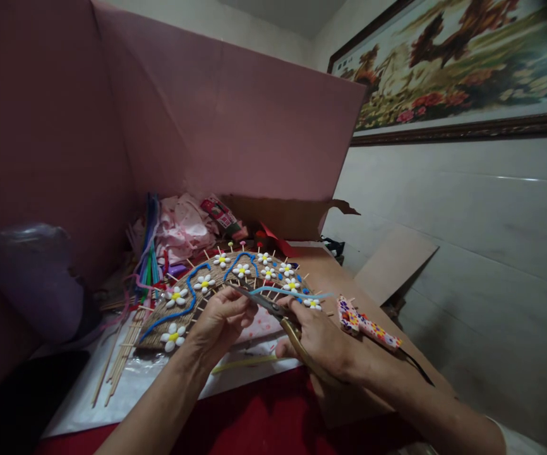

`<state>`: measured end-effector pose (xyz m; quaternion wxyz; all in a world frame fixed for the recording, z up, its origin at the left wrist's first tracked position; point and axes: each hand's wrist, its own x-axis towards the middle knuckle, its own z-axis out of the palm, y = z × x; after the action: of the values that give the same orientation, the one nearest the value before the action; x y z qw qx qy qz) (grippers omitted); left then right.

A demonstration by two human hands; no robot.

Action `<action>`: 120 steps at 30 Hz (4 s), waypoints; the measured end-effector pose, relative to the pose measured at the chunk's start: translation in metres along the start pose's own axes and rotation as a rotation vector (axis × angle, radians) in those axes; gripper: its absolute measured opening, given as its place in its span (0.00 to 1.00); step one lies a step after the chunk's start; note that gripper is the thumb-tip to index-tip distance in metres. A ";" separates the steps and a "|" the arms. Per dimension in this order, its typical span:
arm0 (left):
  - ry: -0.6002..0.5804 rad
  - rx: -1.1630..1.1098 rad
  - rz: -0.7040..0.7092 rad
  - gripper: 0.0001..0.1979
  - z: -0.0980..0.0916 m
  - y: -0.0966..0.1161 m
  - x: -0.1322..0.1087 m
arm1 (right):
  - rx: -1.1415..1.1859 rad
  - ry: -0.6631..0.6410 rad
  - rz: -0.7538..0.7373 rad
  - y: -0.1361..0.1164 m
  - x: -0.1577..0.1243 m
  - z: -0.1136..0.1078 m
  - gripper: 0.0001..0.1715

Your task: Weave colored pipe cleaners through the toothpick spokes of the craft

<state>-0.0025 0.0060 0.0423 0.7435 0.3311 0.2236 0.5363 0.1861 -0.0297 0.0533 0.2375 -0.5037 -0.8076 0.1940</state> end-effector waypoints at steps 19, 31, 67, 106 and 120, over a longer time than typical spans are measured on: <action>-0.018 0.062 -0.002 0.08 -0.004 -0.002 0.002 | -0.063 0.053 -0.012 -0.002 0.001 0.003 0.24; 0.102 -0.025 -0.068 0.10 0.002 0.004 0.000 | -0.060 0.264 0.031 0.038 0.034 -0.056 0.25; 0.202 0.192 0.084 0.07 0.002 -0.005 0.008 | -0.426 0.093 0.166 0.153 0.038 -0.108 0.19; 0.190 0.214 -0.086 0.11 -0.009 -0.012 0.012 | 0.999 0.571 0.442 0.123 -0.067 -0.086 0.13; 0.215 0.170 -0.094 0.08 -0.007 -0.012 0.008 | 0.889 -0.036 0.138 0.017 -0.012 -0.002 0.21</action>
<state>0.0031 0.0132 0.0294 0.7087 0.3226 0.3620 0.5125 0.2038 -0.0338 0.0430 0.4034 -0.4018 -0.6143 0.5463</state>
